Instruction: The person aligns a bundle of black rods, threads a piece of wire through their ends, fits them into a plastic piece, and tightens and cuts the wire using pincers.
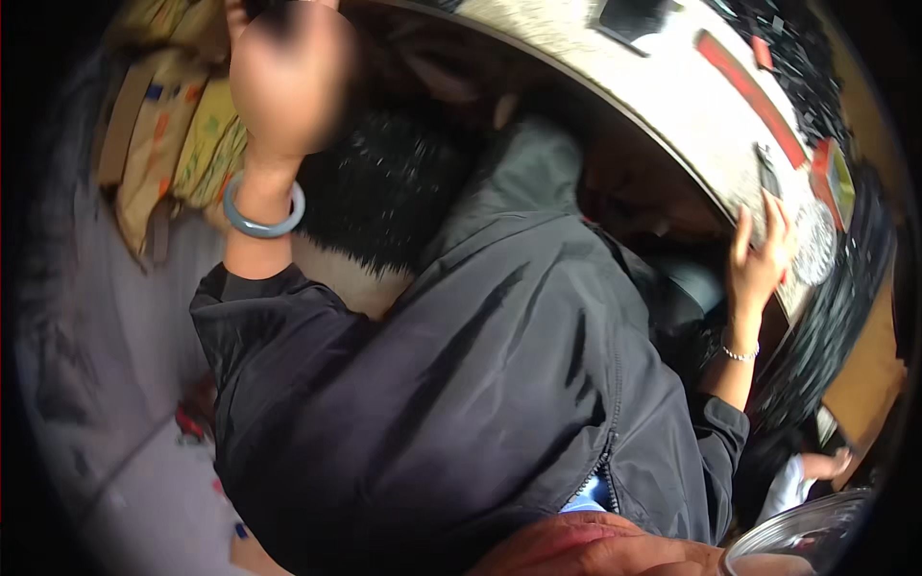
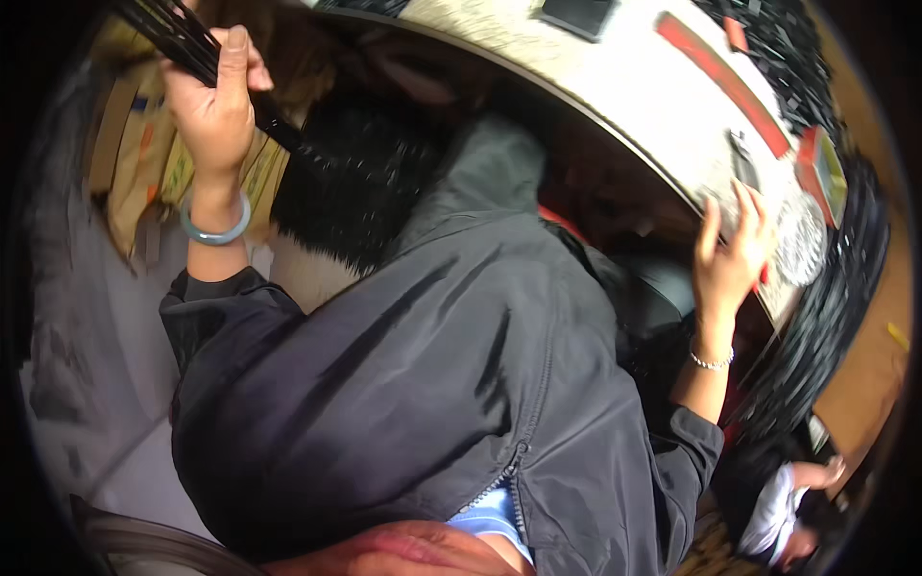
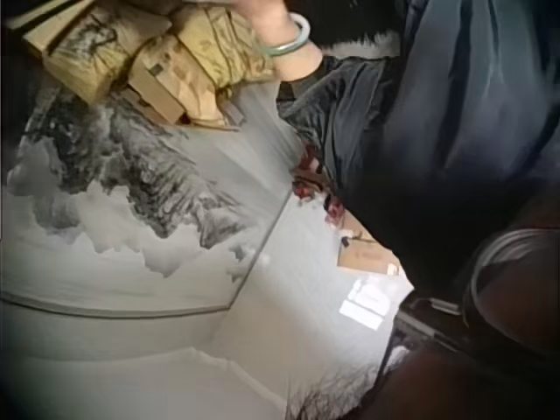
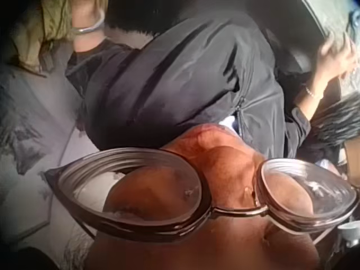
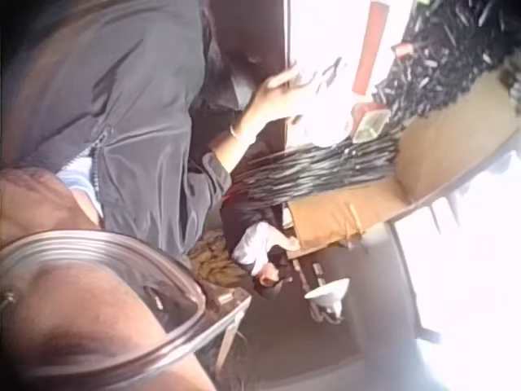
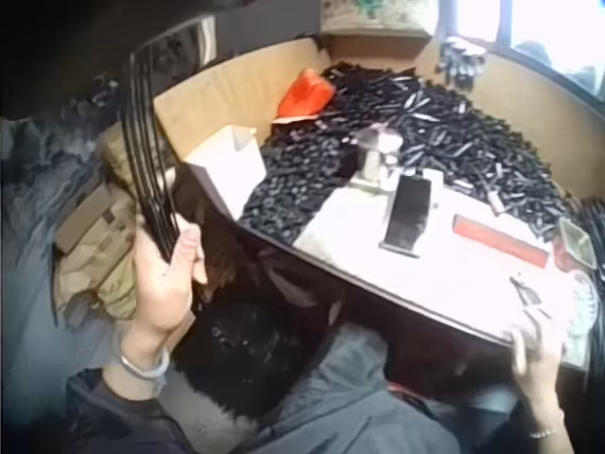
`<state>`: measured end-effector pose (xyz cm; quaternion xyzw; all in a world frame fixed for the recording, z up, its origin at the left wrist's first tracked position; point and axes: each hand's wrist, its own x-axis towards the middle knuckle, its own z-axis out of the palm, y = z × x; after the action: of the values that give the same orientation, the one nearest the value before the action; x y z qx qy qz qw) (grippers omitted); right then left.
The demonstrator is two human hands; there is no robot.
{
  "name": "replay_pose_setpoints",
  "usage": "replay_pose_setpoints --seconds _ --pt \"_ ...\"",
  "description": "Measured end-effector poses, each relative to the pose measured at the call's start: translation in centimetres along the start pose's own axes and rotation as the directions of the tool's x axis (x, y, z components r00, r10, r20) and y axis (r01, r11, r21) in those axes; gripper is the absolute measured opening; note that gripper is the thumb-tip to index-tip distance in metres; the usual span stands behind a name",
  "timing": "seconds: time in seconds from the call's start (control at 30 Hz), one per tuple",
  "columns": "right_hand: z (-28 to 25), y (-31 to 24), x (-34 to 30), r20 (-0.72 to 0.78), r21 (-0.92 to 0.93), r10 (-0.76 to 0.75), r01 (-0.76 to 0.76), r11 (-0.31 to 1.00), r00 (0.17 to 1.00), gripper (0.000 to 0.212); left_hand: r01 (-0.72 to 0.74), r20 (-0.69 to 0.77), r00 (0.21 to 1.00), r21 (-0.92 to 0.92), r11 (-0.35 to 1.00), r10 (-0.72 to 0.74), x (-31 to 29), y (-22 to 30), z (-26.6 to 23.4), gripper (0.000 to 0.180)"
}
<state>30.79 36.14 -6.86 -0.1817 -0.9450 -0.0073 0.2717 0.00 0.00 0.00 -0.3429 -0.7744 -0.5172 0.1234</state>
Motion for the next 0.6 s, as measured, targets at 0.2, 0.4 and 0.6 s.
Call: replay_pose_setpoints --seconds 0.2,0.4,0.6 --pt "2.1 -2.1 0.2 0.010 0.114 -0.031 0.029 0.993 0.999 0.031 0.387 -0.127 0.919 0.481 0.787 -0.374 -19.6 -11.2 -1.7 0.046" --pt "2.4 -3.5 0.7 0.064 0.092 -0.014 0.008 0.996 0.998 0.030 0.626 0.158 0.610 0.505 0.595 -0.776 -40.9 -15.3 3.8 0.058" --pt "2.6 -3.0 0.1 0.122 0.127 0.131 -0.146 0.981 0.984 0.028 0.329 0.235 0.334 0.879 0.346 -0.913 -34.9 -19.8 4.9 0.091"
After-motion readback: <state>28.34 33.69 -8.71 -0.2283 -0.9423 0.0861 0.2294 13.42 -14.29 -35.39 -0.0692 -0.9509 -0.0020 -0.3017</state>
